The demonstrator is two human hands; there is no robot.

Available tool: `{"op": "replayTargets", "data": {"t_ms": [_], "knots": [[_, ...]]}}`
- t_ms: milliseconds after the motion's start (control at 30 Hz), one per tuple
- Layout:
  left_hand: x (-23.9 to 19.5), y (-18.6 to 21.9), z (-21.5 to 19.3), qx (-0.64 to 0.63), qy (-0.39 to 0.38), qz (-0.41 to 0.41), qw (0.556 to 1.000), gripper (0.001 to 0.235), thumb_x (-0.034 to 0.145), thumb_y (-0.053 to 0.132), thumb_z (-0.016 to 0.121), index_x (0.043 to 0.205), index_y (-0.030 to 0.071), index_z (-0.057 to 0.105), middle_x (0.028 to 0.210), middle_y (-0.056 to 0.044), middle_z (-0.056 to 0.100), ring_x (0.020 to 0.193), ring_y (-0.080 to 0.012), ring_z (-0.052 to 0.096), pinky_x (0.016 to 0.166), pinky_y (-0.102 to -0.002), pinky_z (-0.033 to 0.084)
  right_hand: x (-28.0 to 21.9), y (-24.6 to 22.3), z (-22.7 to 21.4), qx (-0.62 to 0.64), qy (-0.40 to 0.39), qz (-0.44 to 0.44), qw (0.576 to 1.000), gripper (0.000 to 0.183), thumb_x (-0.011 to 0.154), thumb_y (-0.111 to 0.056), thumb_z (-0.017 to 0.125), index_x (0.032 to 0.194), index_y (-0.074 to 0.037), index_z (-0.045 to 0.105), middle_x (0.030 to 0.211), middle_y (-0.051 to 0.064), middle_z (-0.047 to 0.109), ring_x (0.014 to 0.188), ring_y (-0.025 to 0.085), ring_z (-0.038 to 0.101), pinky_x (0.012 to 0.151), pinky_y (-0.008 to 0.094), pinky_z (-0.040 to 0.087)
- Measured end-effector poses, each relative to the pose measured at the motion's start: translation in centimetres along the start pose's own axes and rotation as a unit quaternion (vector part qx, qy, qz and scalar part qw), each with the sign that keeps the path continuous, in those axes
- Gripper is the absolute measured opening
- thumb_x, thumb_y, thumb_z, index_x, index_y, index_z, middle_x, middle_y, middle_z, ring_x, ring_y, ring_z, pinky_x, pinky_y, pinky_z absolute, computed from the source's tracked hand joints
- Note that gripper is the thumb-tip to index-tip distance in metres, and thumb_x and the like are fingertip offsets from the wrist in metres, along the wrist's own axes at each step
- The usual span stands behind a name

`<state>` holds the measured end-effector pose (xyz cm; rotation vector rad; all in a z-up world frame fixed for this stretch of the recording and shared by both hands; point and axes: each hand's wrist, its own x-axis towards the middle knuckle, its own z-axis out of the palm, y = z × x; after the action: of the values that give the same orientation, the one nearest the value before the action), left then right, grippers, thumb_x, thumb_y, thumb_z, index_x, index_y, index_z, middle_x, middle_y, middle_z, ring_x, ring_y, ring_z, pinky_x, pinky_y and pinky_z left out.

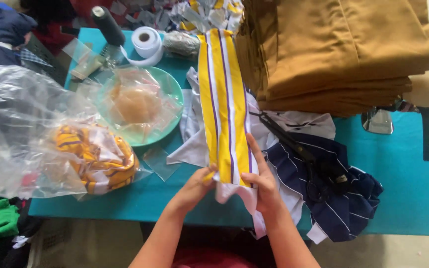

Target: Using large tailor scissors to cut a long strip of striped fabric on a work table.

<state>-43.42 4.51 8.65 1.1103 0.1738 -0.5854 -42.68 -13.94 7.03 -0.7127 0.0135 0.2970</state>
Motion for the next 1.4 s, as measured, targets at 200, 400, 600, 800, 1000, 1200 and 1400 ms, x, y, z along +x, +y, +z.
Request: {"op": "replayTargets", "data": {"t_ms": [200,400,600,800,1000,1200,1400], "knots": [[0.3,2.1,-0.3,-0.141,0.062,0.079,0.985,0.013,0.094,0.013,0.072,0.098,0.001,0.070,0.073,-0.008,0.067,0.058,-0.0128,0.062,0.058,-0.026,0.052,-1.1,-2.2,-1.9,-0.389,0.132,0.008,0.912,0.051,0.077,-0.006,0.083,0.127,-0.018,0.079,0.099,0.008,0.074,0.080,0.017,0.068,0.073,0.034,0.061],[0.5,-1.8,-1.8,0.110,-0.051,0.082,0.989,0.034,0.081,0.009,0.085,0.111,-0.001,0.072,0.091,-0.009,0.075,0.078,-0.0166,0.068,0.075,-0.035,0.060,-3.1,-4.2,-1.4,-0.508,0.174,-0.026,0.843,0.041,0.077,-0.008,0.083,0.117,-0.019,0.083,0.089,0.009,0.077,0.082,0.018,0.068,0.079,0.035,0.057],[0.3,-3.7,-1.8,0.158,-0.043,0.098,0.982,0.034,0.090,0.009,0.077,0.123,0.004,0.069,0.106,-0.012,0.075,0.097,-0.0226,0.072,0.091,-0.042,0.057,-4.1,-6.6,-3.3,-0.654,0.287,-0.074,0.696,0.049,0.092,-0.019,0.067,0.141,-0.018,0.066,0.101,0.023,0.074,0.100,0.047,0.070,0.093,0.055,0.053],[0.3,-5.6,-2.3,0.276,0.020,0.156,0.948,0.066,0.090,0.011,0.072,0.150,0.003,0.046,0.110,-0.018,0.076,0.096,-0.0237,0.074,0.087,-0.040,0.060,-4.4,-7.8,-14.0,-0.850,0.291,-0.069,0.433,0.042,0.088,-0.020,0.071,0.130,-0.020,0.072,0.106,0.015,0.070,0.098,0.043,0.070,0.083,0.058,0.058],[-1.7,-4.4,0.3,0.315,0.086,0.239,0.914,0.087,0.093,0.002,0.061,0.165,0.009,0.014,0.079,-0.017,0.072,0.066,-0.0222,0.062,0.063,-0.033,0.051,-4.1,-7.3,-13.3,-0.848,0.297,-0.146,0.414,0.044,0.081,-0.019,0.075,0.124,-0.013,0.076,0.104,0.016,0.064,0.097,0.041,0.068,0.077,0.057,0.060],[1.5,-10.0,-2.6,0.433,0.089,0.319,0.838,0.032,0.087,0.002,0.065,0.106,0.023,0.080,0.091,-0.001,0.080,0.089,-0.0261,0.075,0.081,-0.033,0.060,-4.0,-5.2,-16.3,-0.848,0.294,-0.304,0.319,0.037,0.079,-0.015,0.077,0.115,-0.018,0.075,0.100,0.011,0.059,0.094,0.034,0.067,0.075,0.041,0.060],[1.3,-10.7,-2.0,0.473,0.138,0.369,0.788,0.030,0.080,-0.001,0.070,0.101,0.018,0.080,0.085,-0.006,0.079,0.083,-0.0296,0.075,0.076,-0.037,0.060,-4.2,-5.0,-17.0,-0.825,0.312,-0.300,0.363,0.035,0.079,-0.020,0.081,0.113,-0.018,0.077,0.105,0.010,0.062,0.098,0.033,0.065,0.077,0.043,0.057]]}}
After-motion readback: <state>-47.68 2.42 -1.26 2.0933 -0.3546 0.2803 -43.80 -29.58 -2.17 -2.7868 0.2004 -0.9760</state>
